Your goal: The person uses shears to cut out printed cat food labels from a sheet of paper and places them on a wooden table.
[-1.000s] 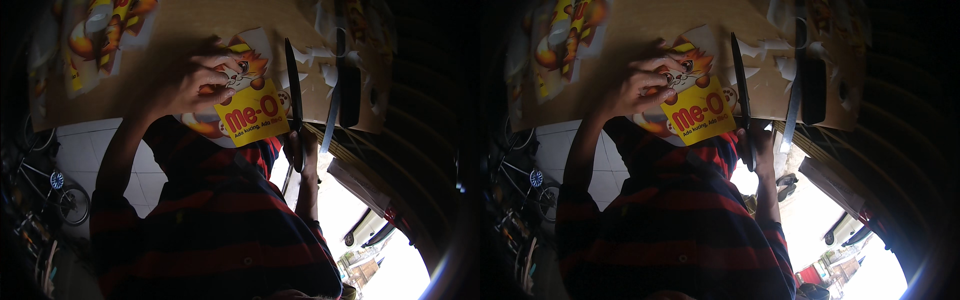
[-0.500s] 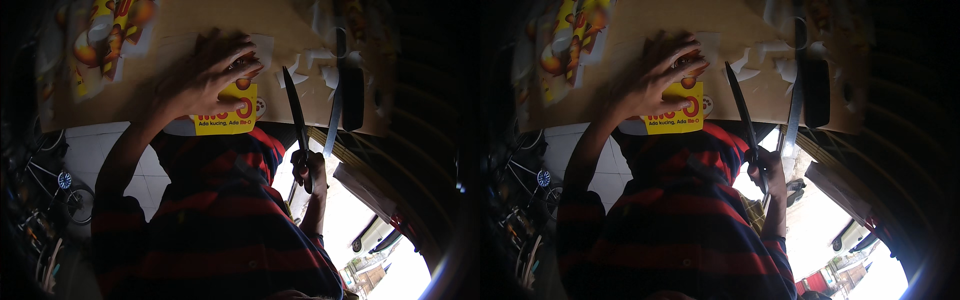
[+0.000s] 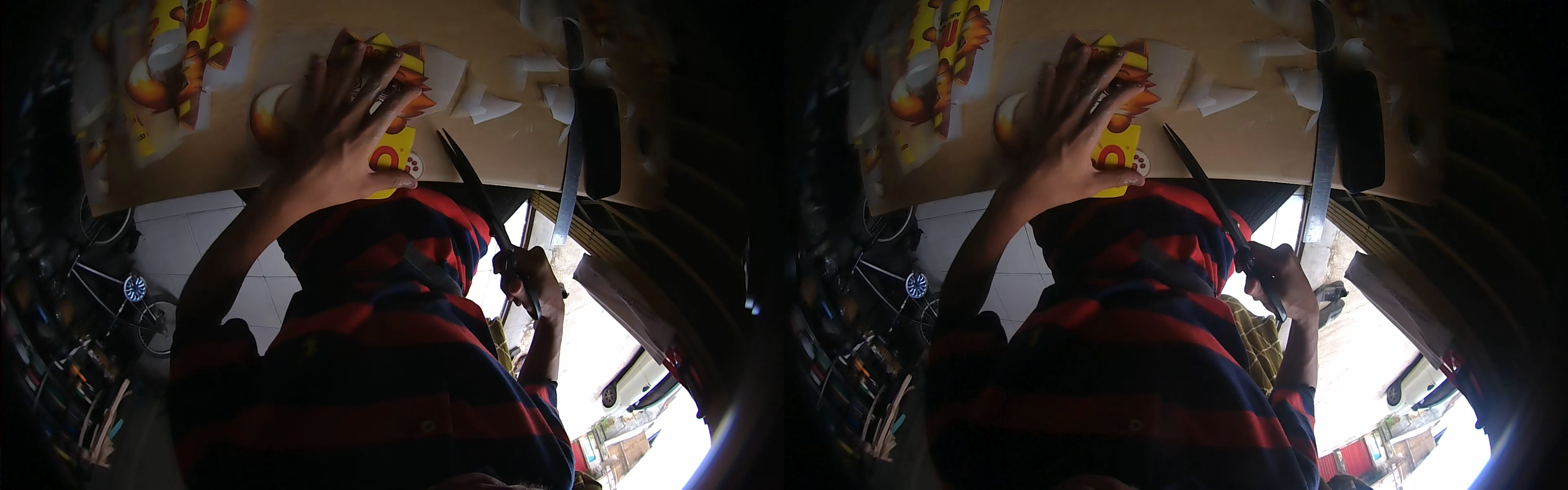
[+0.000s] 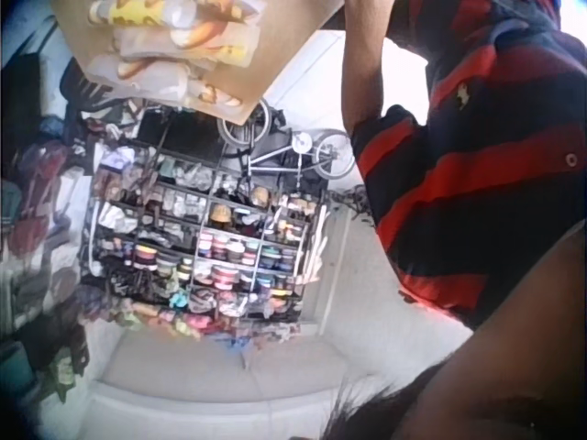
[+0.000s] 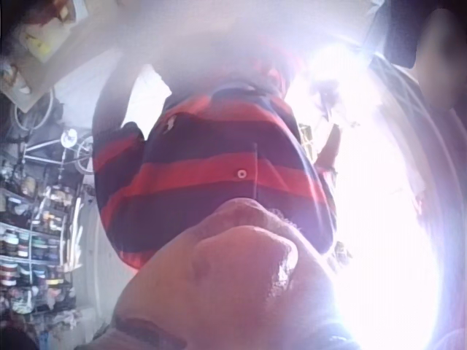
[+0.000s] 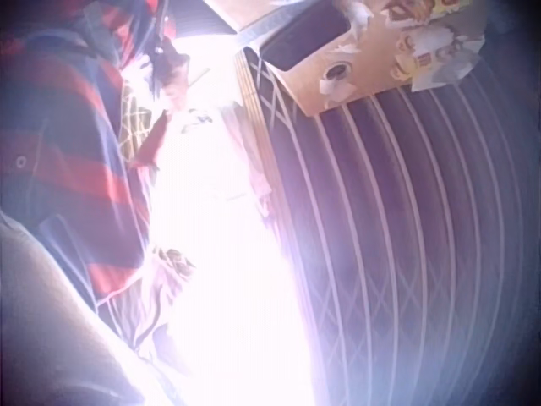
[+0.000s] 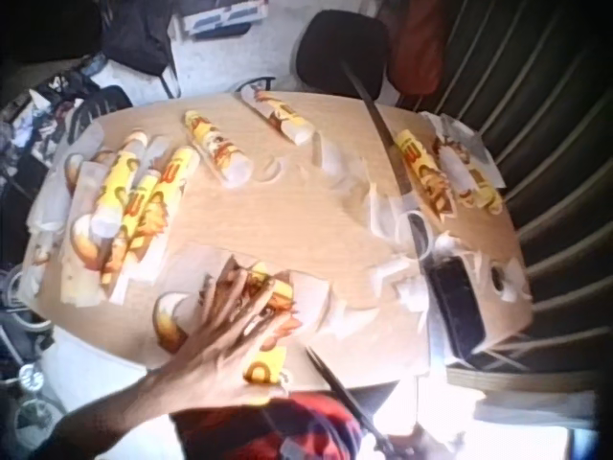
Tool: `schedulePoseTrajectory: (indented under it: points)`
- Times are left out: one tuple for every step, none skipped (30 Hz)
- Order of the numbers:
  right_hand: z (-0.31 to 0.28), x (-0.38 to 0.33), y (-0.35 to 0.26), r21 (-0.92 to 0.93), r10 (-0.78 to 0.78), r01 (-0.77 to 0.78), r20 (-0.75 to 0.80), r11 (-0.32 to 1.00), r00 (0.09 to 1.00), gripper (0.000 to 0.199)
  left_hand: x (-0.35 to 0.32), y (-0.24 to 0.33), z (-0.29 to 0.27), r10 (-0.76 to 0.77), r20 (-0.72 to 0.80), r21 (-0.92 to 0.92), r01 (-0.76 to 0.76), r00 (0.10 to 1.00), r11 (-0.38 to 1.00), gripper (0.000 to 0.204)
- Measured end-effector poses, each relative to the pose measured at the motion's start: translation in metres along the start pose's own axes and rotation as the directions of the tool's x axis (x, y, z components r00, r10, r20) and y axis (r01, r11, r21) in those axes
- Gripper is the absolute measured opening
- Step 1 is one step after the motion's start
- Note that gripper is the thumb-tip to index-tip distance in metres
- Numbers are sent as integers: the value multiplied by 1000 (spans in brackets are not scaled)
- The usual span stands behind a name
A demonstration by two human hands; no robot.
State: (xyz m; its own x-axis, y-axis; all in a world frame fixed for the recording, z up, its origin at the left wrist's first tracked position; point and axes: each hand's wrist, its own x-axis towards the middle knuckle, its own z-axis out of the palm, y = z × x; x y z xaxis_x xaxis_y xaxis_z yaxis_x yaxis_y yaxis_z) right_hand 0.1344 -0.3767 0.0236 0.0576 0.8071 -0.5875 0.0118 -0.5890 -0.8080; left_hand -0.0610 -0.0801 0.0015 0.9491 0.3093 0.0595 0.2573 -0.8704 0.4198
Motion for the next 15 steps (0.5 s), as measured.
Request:
schedulePoseTrajectory:
  points:
    - [2, 2, 5, 13, -133, 133, -26, 991, 991, 72, 1, -10, -5, 61, 61, -3, -61, 996, 998, 99]
    - [-1, 0, 9, 10, -133, 133, -6, 991, 991, 73, 2, -16, -9, 122, 122, -11, -122, 985, 992, 101]
    - [-3, 0, 10, 6, -134, 134, 18, 991, 991, 75, 0, -18, -13, 139, 131, -2, -140, 982, 990, 102]
    - [-6, 0, 8, 19, -104, 103, 52, 994, 993, 76, -1, -19, -15, 146, 129, -21, -145, 981, 989, 100]
    - [-3, 2, 6, 55, -122, 120, 36, 991, 992, 75, -1, -20, -17, 155, 127, -40, -151, 980, 988, 97]
    - [-3, 4, 3, 45, -123, 122, 42, 992, 991, 74, -1, -20, -17, 165, 117, -64, -159, 979, 985, 95]
    - [-3, 6, 0, 35, -125, 123, 46, 992, 991, 74, 0, -18, -16, 141, 89, -63, -136, 986, 989, 91]
    - [-3, 9, -1, 25, -126, 125, 50, 992, 991, 73, 1, -13, -15, 117, 61, -64, -113, 991, 992, 86]
    - [-9, 10, 1, 24, -88, 86, 117, 996, 989, 72, 3, -8, -14, 93, 30, -60, -91, 995, 994, 82]
    - [-9, 12, 3, 22, -100, 98, 106, 995, 989, 72, 5, -3, -12, 66, -13, -64, -67, 998, 996, 77]
    - [-7, 13, 1, 20, -112, 110, 95, 994, 989, 72, 5, 3, -8, 38, -56, -70, -42, 998, 997, 73]
    - [-7, 14, 0, 18, -122, 121, 82, 993, 989, 72, 7, 7, -5, 11, -98, -79, -19, 995, 997, 68]
    - [-8, 13, 2, 4, -139, 139, 75, 990, 987, 71, 9, 9, -5, 11, -126, -83, -22, 992, 996, 60]
    - [-11, 12, 4, -11, -156, 157, 68, 988, 985, 70, 10, 8, -5, 11, -119, -125, -26, 993, 992, 60]
    - [-14, 11, 6, -28, -174, 176, 63, 984, 983, 70, 10, 6, -6, 11, -115, -166, -30, 993, 986, 60]
